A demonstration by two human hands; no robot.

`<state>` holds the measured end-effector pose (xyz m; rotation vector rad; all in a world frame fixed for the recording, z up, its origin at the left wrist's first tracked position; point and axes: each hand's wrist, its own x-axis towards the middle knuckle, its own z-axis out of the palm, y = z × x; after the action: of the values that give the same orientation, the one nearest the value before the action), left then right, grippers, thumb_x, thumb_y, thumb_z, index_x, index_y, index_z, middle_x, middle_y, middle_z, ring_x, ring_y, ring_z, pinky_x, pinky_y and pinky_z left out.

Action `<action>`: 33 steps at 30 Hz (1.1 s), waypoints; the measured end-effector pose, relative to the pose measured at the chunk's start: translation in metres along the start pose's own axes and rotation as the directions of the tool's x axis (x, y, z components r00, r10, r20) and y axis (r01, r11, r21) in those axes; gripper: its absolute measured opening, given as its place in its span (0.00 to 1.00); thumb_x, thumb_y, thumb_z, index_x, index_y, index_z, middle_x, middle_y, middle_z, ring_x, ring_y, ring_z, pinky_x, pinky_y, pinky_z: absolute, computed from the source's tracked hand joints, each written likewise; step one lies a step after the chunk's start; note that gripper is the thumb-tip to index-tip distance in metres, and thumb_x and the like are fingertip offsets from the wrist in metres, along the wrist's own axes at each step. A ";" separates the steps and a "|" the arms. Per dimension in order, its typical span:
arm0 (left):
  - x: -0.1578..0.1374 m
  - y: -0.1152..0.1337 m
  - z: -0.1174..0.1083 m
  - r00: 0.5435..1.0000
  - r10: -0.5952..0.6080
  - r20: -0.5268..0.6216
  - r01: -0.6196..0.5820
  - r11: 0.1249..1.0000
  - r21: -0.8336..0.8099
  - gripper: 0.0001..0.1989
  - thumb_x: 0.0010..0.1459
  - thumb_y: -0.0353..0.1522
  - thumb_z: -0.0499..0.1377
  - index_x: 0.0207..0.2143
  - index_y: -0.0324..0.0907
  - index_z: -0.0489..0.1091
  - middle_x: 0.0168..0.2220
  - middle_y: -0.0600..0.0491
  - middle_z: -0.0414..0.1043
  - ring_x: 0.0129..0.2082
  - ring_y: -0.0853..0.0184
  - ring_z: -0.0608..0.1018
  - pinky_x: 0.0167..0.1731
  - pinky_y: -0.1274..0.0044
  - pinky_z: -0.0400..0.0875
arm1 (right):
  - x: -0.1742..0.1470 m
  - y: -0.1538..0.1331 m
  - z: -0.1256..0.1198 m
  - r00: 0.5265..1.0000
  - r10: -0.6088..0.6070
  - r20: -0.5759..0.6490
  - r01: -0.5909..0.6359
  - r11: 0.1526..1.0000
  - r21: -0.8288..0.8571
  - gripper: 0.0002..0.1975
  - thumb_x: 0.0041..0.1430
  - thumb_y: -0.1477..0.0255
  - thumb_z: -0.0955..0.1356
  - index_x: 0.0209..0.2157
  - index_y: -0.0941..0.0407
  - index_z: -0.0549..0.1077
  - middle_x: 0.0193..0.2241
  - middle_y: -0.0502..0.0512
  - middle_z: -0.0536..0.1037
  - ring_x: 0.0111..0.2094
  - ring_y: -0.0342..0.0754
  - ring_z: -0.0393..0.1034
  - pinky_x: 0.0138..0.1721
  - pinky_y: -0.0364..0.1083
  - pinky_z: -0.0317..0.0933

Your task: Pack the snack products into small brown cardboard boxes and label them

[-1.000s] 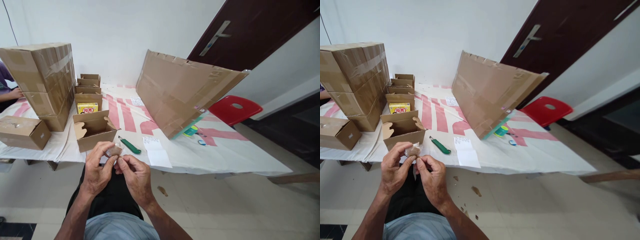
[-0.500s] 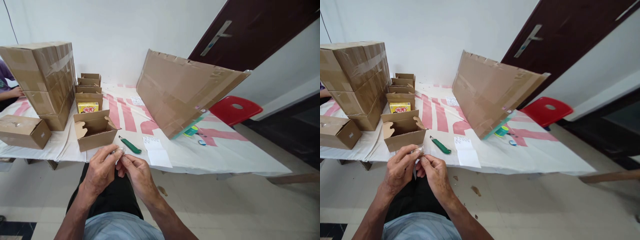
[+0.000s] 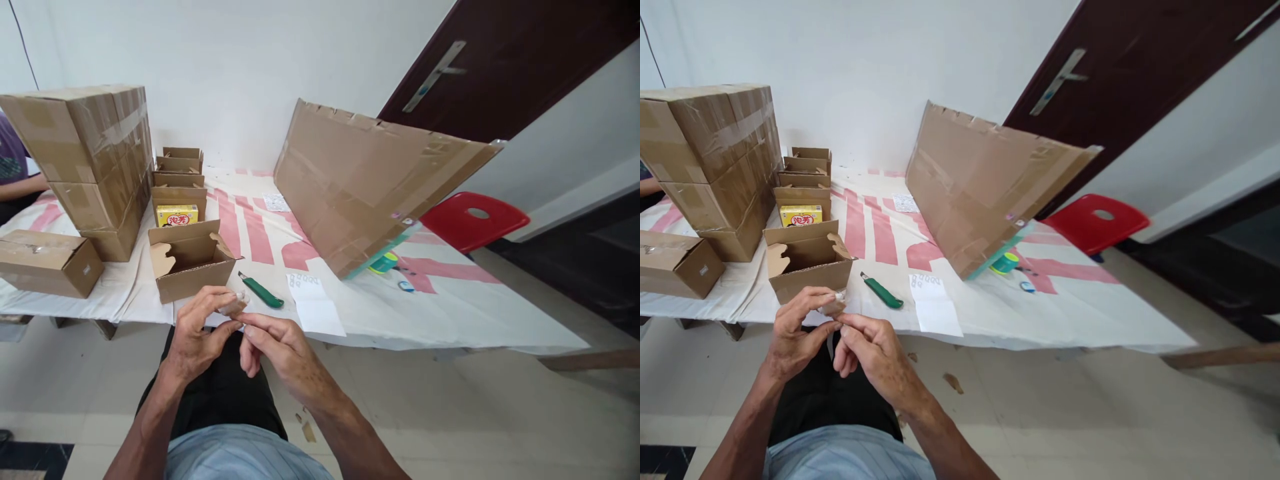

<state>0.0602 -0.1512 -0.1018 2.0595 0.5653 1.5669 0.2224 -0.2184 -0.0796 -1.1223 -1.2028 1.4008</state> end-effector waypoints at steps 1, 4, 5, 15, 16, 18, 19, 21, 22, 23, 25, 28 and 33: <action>0.000 0.001 0.000 1.000 -0.015 0.005 0.015 1.000 -0.016 0.14 0.63 0.27 0.68 0.51 0.45 0.78 0.43 0.46 0.82 0.44 0.61 0.83 0.45 0.70 0.80 | -0.001 0.002 -0.001 1.000 -0.005 -0.005 0.005 1.000 -0.011 0.25 0.63 0.51 0.70 0.45 0.60 0.82 0.19 0.50 0.78 0.18 0.42 0.69 0.23 0.42 0.66; 0.001 0.005 0.002 0.999 -0.040 0.006 0.040 0.998 -0.046 0.12 0.64 0.26 0.67 0.49 0.45 0.79 0.42 0.47 0.83 0.42 0.62 0.84 0.43 0.72 0.79 | -0.003 0.006 -0.003 1.000 -0.012 -0.023 0.011 0.999 -0.036 0.26 0.63 0.50 0.70 0.43 0.60 0.82 0.19 0.51 0.79 0.18 0.42 0.70 0.23 0.42 0.66; 0.002 0.007 0.002 0.999 -0.044 -0.005 0.044 0.998 -0.054 0.11 0.64 0.26 0.66 0.48 0.45 0.80 0.41 0.47 0.83 0.41 0.63 0.84 0.43 0.72 0.79 | -0.003 0.007 -0.003 0.999 -0.015 -0.034 0.014 0.999 -0.042 0.26 0.63 0.50 0.70 0.43 0.60 0.82 0.20 0.51 0.79 0.18 0.42 0.70 0.22 0.42 0.67; -0.009 0.013 0.012 0.889 -0.458 -0.012 0.411 0.809 -0.420 0.10 0.60 0.33 0.71 0.44 0.44 0.83 0.43 0.47 0.82 0.39 0.64 0.83 0.40 0.76 0.78 | 0.005 0.007 -0.002 0.961 -0.163 -0.222 0.155 0.986 -0.052 0.20 0.57 0.52 0.76 0.29 0.56 0.79 0.20 0.50 0.78 0.19 0.43 0.70 0.23 0.42 0.69; -0.009 0.014 0.012 0.872 -0.489 0.019 0.438 0.761 -0.478 0.11 0.60 0.35 0.71 0.45 0.44 0.83 0.43 0.48 0.82 0.39 0.64 0.83 0.40 0.76 0.78 | 0.006 0.007 -0.002 0.959 -0.177 -0.220 0.168 0.984 -0.061 0.21 0.57 0.52 0.75 0.27 0.56 0.77 0.20 0.50 0.78 0.19 0.43 0.70 0.23 0.42 0.69; -0.007 0.014 0.008 0.843 -0.530 0.087 0.485 0.682 -0.547 0.12 0.61 0.39 0.70 0.45 0.44 0.84 0.43 0.47 0.82 0.40 0.62 0.83 0.39 0.75 0.80 | 0.007 0.006 -0.004 0.959 -0.186 -0.216 0.175 0.982 -0.067 0.22 0.58 0.51 0.75 0.25 0.55 0.76 0.19 0.50 0.77 0.19 0.42 0.70 0.23 0.42 0.69; -0.006 0.015 0.005 0.832 -0.543 0.117 0.508 0.659 -0.555 0.13 0.62 0.41 0.70 0.44 0.44 0.84 0.44 0.46 0.83 0.41 0.61 0.83 0.39 0.74 0.80 | 0.007 0.005 -0.005 0.960 -0.184 -0.212 0.174 0.983 -0.064 0.21 0.59 0.52 0.74 0.25 0.55 0.75 0.19 0.50 0.77 0.19 0.42 0.70 0.23 0.42 0.69; -0.003 0.014 0.000 0.811 -0.567 0.144 0.544 0.639 -0.545 0.15 0.61 0.44 0.70 0.43 0.43 0.85 0.44 0.45 0.83 0.40 0.60 0.83 0.39 0.74 0.80 | 0.007 0.005 -0.007 0.962 -0.178 -0.206 0.172 0.984 -0.045 0.21 0.59 0.52 0.74 0.26 0.55 0.75 0.18 0.49 0.77 0.18 0.42 0.69 0.22 0.42 0.68; -0.002 0.014 -0.002 0.801 -0.583 0.137 0.553 0.633 -0.541 0.16 0.60 0.45 0.70 0.43 0.42 0.85 0.42 0.45 0.84 0.39 0.61 0.83 0.38 0.74 0.80 | 0.007 0.004 -0.008 0.963 -0.175 -0.206 0.171 0.985 -0.035 0.20 0.59 0.52 0.74 0.26 0.55 0.75 0.17 0.49 0.76 0.18 0.42 0.69 0.22 0.42 0.68; -0.001 0.014 -0.003 0.789 -0.601 0.125 0.562 0.624 -0.543 0.17 0.59 0.45 0.71 0.42 0.42 0.85 0.40 0.46 0.84 0.37 0.62 0.83 0.37 0.74 0.80 | 0.007 0.004 -0.009 0.965 -0.170 -0.202 0.167 0.985 -0.031 0.20 0.59 0.53 0.74 0.26 0.55 0.76 0.17 0.49 0.76 0.17 0.42 0.68 0.22 0.42 0.68; 0.000 0.014 -0.004 0.754 -0.645 0.122 0.591 0.587 -0.552 0.19 0.55 0.45 0.74 0.43 0.41 0.84 0.37 0.47 0.84 0.34 0.63 0.83 0.35 0.75 0.80 | 0.007 0.004 -0.010 0.972 -0.155 -0.175 0.150 0.988 -0.038 0.19 0.58 0.54 0.74 0.26 0.55 0.76 0.16 0.48 0.75 0.17 0.42 0.67 0.22 0.42 0.68; 0.001 0.016 -0.002 0.707 -0.686 0.173 0.641 0.518 -0.567 0.19 0.50 0.41 0.77 0.40 0.39 0.84 0.33 0.47 0.85 0.33 0.63 0.84 0.35 0.75 0.80 | 0.008 0.005 -0.011 0.979 -0.149 -0.140 0.143 0.988 -0.056 0.18 0.58 0.54 0.75 0.28 0.56 0.77 0.16 0.48 0.75 0.17 0.42 0.68 0.22 0.43 0.69; 0.000 0.017 0.002 0.709 -0.691 0.143 0.606 0.492 -0.625 0.16 0.48 0.38 0.79 0.37 0.39 0.84 0.33 0.48 0.85 0.32 0.65 0.84 0.36 0.76 0.80 | 0.010 0.009 -0.008 0.946 -0.254 -0.202 0.241 0.966 -0.090 0.20 0.60 0.51 0.74 0.32 0.56 0.80 0.22 0.51 0.78 0.21 0.43 0.71 0.25 0.43 0.70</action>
<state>0.0626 -0.1650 -0.0920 1.0240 0.6439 1.1728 0.2282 -0.2086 -0.0903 -1.0925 -1.1950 1.0313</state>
